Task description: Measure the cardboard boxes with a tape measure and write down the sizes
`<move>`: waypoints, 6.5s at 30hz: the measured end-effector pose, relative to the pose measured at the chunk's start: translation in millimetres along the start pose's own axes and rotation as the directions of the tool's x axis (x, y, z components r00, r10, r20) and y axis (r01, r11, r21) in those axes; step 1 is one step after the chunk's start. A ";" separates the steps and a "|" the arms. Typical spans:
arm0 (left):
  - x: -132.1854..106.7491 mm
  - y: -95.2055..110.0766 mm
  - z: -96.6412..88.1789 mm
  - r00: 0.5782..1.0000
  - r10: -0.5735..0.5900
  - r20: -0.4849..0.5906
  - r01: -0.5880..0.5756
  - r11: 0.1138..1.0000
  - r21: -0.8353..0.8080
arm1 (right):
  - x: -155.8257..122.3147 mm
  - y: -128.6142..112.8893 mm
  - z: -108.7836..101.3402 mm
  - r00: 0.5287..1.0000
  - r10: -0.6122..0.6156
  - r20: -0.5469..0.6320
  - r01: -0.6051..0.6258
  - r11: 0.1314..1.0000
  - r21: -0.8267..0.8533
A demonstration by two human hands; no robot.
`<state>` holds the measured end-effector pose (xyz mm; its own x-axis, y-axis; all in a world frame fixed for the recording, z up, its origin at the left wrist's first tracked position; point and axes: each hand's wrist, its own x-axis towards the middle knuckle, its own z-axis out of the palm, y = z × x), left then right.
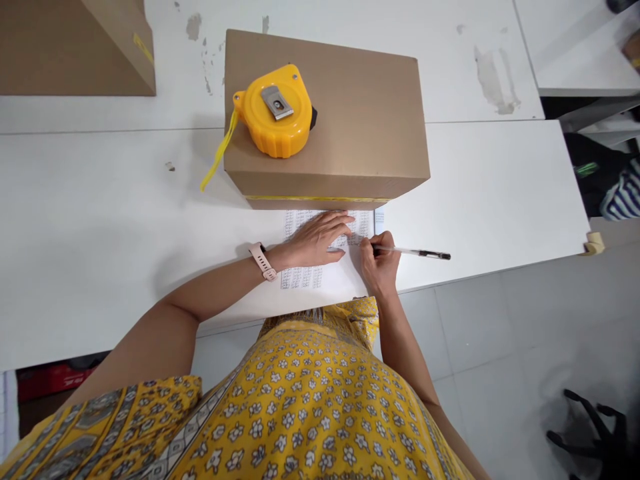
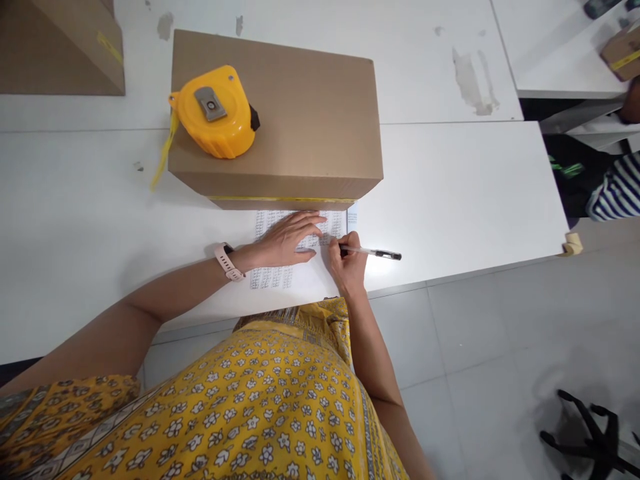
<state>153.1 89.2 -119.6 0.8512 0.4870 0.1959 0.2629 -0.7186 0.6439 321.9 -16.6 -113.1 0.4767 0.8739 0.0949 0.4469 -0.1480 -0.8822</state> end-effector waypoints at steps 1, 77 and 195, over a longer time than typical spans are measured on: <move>0.0 0.2 -0.2 1.000 -0.001 0.002 0.001 1.000 0.001 | -0.1 0.0 0.0 1.000 0.003 -0.004 -0.003 1.000 0.001; -57.3 -15.0 -269.6 0.698 -0.661 -0.274 0.400 0.678 -0.617 | 194.3 -95.2 -56.6 0.958 0.228 0.171 -0.285 0.754 0.592; -48.0 133.0 -46.6 0.771 -0.510 -0.381 -0.087 0.508 -0.857 | 172.8 -142.7 -32.0 0.792 -0.606 0.082 0.580 0.702 -0.414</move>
<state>126.0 -6.5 -8.9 0.3491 0.9313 0.1044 -0.3295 0.0176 0.9440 364.7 140.7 43.9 0.0447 0.8194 0.5715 0.9032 0.2113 -0.3735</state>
